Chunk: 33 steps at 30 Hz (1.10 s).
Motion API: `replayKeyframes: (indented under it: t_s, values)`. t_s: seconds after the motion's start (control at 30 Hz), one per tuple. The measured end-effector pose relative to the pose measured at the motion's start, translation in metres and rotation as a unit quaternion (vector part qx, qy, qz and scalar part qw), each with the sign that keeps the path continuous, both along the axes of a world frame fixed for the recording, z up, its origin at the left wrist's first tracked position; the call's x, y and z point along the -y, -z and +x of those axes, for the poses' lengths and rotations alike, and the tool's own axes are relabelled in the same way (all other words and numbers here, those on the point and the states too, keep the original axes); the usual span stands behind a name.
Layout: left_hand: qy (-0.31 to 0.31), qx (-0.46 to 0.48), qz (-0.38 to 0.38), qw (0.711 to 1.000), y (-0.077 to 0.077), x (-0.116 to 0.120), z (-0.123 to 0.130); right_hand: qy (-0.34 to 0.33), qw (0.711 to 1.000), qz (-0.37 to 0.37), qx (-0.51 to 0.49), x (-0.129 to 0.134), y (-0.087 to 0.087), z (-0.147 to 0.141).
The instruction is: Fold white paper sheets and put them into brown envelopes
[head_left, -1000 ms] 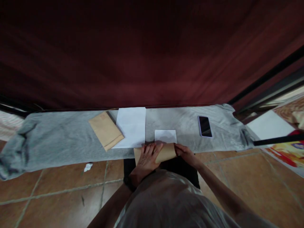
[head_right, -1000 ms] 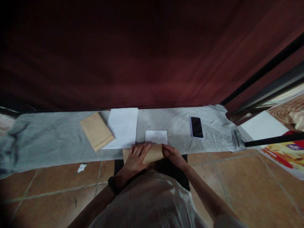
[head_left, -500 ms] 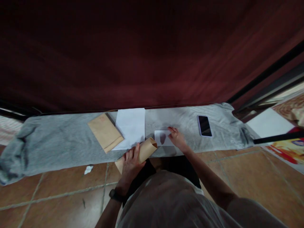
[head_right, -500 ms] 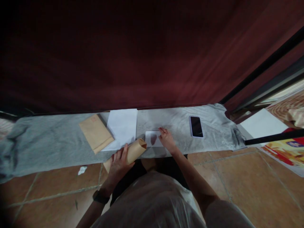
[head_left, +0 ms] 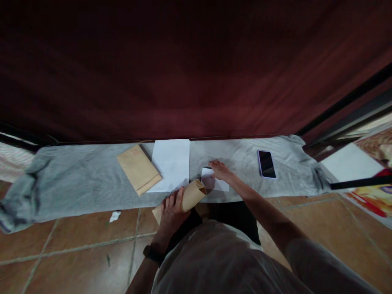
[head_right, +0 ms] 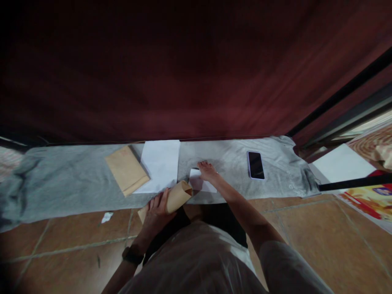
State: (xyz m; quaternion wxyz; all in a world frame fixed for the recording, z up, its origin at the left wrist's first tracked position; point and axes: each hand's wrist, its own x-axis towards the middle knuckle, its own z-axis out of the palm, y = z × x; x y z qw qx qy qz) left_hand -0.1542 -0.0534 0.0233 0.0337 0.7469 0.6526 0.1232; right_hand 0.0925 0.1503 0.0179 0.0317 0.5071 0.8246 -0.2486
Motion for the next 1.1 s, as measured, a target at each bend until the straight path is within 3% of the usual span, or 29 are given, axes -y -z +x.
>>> replayKeyframes:
  t_s: [0.4,0.63,0.93,1.03,1.1]
  values:
    - [0.012,-0.02,0.015,1.0,0.0,-0.002,0.001,0.056,0.998,0.006,-0.038,0.016,0.012,0.04]
    - [0.075,-0.065,0.002,0.995,-0.018,-0.03,0.002,0.095,0.995,-0.009,-0.037,0.023,0.024,0.034]
    - [0.138,-0.111,-0.043,0.983,-0.036,-0.058,0.005,0.163,0.98,0.002,-0.113,0.029,0.018,0.059]
    - [0.145,-0.119,-0.055,0.981,-0.038,-0.06,0.007,0.23,0.955,0.02,-0.185,0.035,0.015,0.078]
    - [0.148,-0.112,-0.057,0.981,-0.038,-0.061,0.008,0.328,0.879,0.038,-0.345,0.041,0.013,0.09]
